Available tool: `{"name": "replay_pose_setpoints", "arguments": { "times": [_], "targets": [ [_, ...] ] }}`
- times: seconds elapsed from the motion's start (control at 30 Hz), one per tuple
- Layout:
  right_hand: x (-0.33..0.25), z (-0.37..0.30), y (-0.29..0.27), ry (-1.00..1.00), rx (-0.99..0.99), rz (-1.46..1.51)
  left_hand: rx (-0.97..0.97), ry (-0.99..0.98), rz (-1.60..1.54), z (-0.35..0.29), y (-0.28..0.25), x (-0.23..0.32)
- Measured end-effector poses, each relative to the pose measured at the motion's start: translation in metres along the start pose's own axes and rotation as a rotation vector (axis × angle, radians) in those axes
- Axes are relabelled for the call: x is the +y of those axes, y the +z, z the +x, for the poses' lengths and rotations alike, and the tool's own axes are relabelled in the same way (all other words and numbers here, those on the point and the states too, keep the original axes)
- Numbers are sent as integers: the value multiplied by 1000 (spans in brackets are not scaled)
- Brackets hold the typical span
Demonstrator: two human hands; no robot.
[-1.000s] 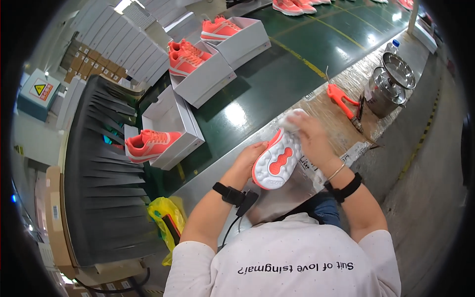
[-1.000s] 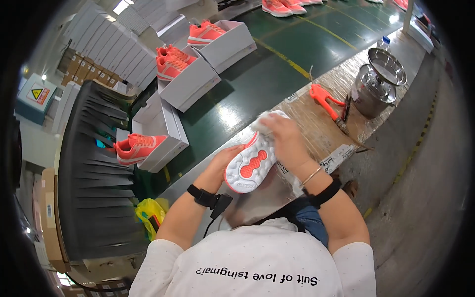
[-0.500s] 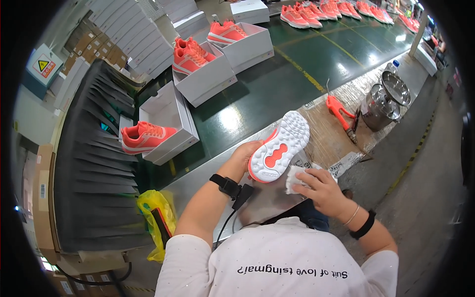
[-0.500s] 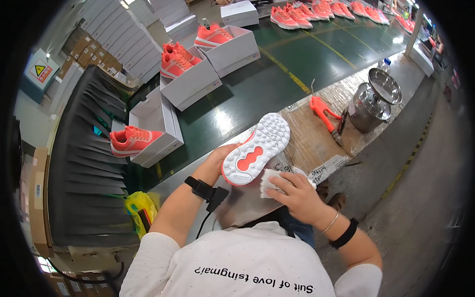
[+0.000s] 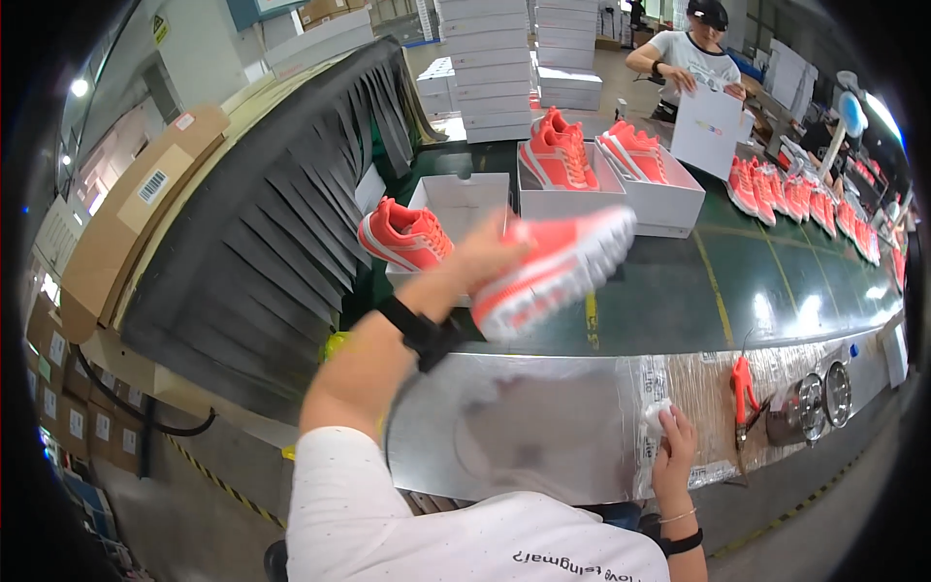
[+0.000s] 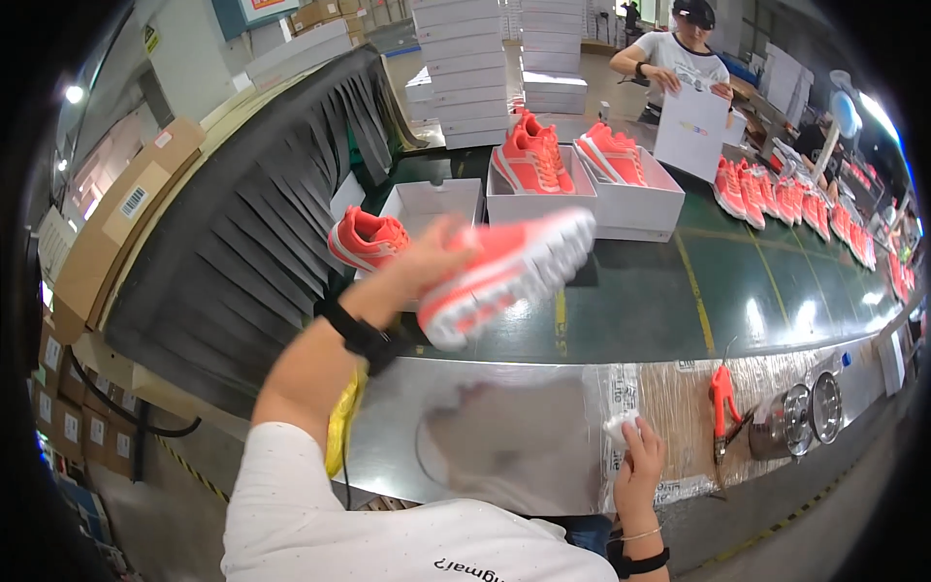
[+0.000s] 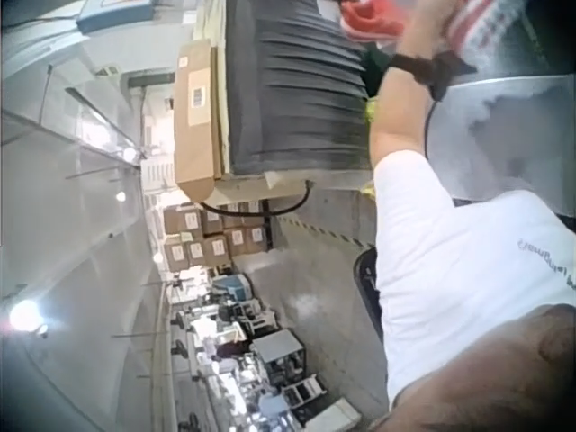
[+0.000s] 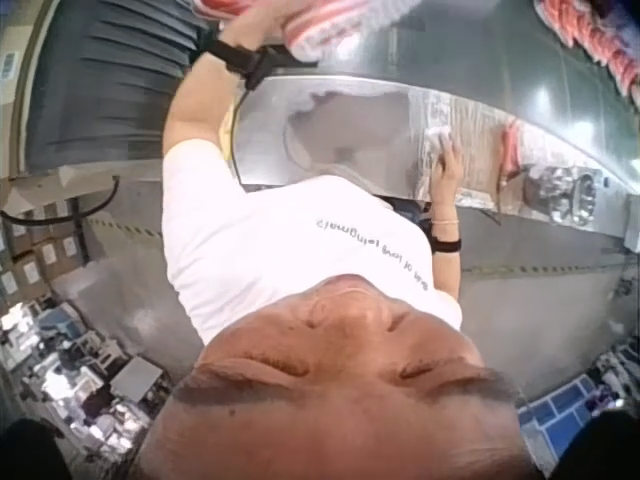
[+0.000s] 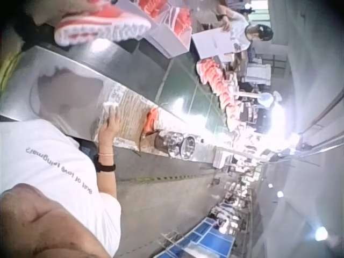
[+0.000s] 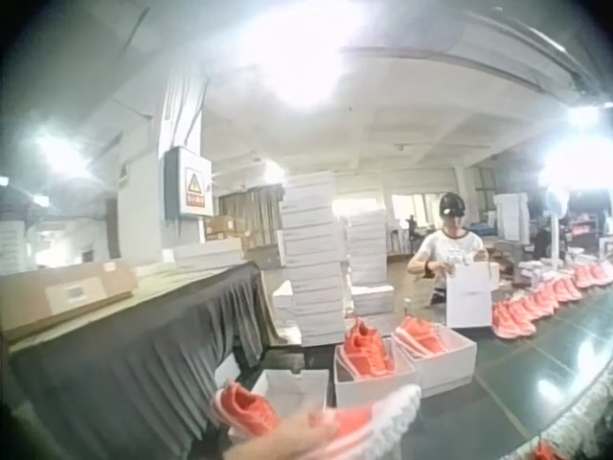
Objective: Cleaning and inspecting shoe soles before boxing them on a factory assembly line.
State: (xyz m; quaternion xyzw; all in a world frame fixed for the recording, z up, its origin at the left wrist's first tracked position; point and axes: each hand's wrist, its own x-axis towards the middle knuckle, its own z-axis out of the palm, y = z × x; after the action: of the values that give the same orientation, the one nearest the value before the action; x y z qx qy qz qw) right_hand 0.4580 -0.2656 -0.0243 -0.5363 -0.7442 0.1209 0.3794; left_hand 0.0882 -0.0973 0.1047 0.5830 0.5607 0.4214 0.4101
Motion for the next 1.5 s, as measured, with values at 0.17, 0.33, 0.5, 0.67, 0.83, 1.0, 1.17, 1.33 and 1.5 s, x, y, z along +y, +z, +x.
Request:
{"name": "replay_pose_setpoints", "arguments": {
  "times": [0.17, 0.33, 0.5, 0.67, 0.83, 1.0, 1.17, 1.33, 1.5],
  "targets": [
    [-19, 8, 17, 64, -22, 109, 312, 404, 1149, 36, -112, 52],
    [-30, 10, 22, 29, -103, 36, 241, 523, 1744, 93, -151, 3],
    [-35, 14, 24, 87, -150, 38, 209, 308, 1558, 108, -149, -88],
    [-30, 23, 34, 72, -219, 31, 148, 11, 1186, 113, -145, -89],
    [-32, 39, 36, 116, -189, 78, 548, 301, 1242, 63, -120, -87],
    [-35, 43, 38, 55, -241, 117, 565, 61, 1249, 48, -115, -118],
    [-27, 33, 33, 18, -194, 62, 684, 320, 613, 81, -111, -114],
    [-25, 26, 28, 37, -191, 57, 656, 270, 451, 101, -91, -134],
    [-12, 31, 23, 52, -164, 73, 580, 260, 916, 78, -48, -112]
  ]
}}
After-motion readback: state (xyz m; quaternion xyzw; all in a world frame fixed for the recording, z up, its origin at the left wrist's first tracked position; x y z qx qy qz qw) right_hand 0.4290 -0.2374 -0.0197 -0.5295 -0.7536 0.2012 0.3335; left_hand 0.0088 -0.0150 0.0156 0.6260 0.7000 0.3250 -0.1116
